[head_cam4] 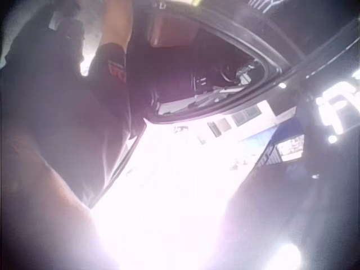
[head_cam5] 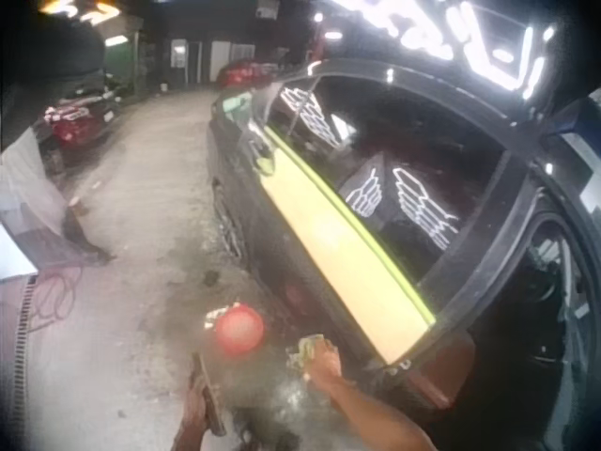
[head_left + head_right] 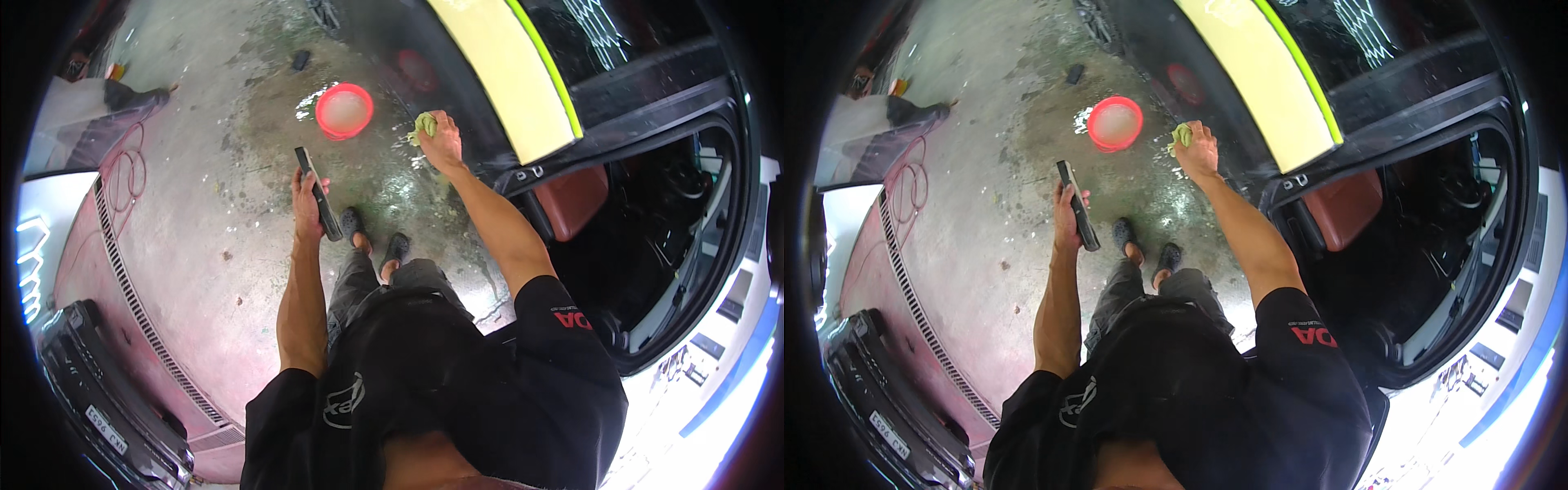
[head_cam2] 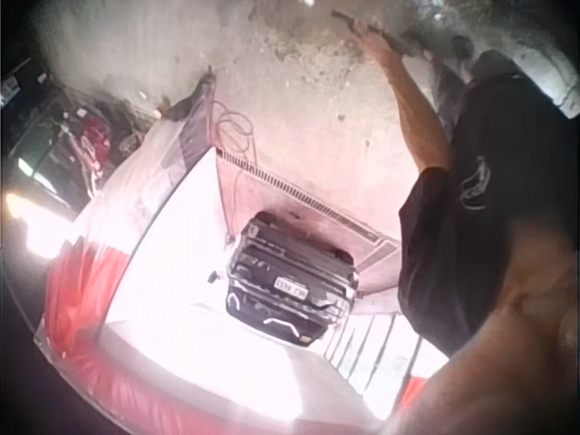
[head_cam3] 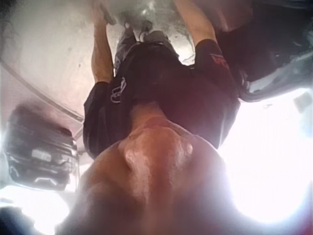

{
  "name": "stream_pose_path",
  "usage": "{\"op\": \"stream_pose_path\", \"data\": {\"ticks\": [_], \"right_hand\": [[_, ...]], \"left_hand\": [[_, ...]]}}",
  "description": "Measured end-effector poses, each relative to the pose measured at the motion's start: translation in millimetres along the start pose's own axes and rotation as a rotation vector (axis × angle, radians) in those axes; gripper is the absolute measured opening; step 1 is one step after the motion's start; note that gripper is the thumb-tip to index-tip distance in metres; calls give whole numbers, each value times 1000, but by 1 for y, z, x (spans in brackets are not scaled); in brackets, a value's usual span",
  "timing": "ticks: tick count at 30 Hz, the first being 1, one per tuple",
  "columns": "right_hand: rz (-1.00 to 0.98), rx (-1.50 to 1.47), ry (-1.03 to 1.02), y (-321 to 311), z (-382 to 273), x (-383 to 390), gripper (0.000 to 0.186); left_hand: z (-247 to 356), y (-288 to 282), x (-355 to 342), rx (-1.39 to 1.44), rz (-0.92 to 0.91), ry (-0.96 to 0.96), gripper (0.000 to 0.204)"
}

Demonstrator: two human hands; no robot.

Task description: The person applies a protective film to the side of a black car. They smooth the film with their hands and use a squeegee to press it onto the surface, working along the door and window frame.

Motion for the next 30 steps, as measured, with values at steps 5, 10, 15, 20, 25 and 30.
{"op": "stream_pose_path", "data": {"ticks": [5, 10, 15, 20, 25, 30], "right_hand": [[86, -117, 44, 35, -81, -59, 68], [-443, -41, -17, 20, -146, -96, 64], [-469, -81, -340, 19, -184, -32, 54], [-398, -252, -21, -46, -146, -4, 42], [-311, -254, 50, -89, -84, 18, 40], [-398, -339, 80, -113, -19, 38, 38]], "left_hand": [[29, 10, 16, 178, -112, -80, 58], [45, 29, 7, 262, -244, -148, 53], [27, 67, -7, 355, -417, -292, 46], [16, 132, 25, 412, -462, -437, 47], [-27, 186, 54, 400, -495, -536, 45], [-80, 220, 84, 375, -491, -473, 42]]}}
Point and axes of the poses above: each hand's wrist, its own x-axis away from the middle knuckle, its own y-axis out of the palm, z = x × y, the point moved 3 cm from there along -x, towards the middle knuckle, and after that the axes turned 11 degrees about x, right-handed, at the moved point
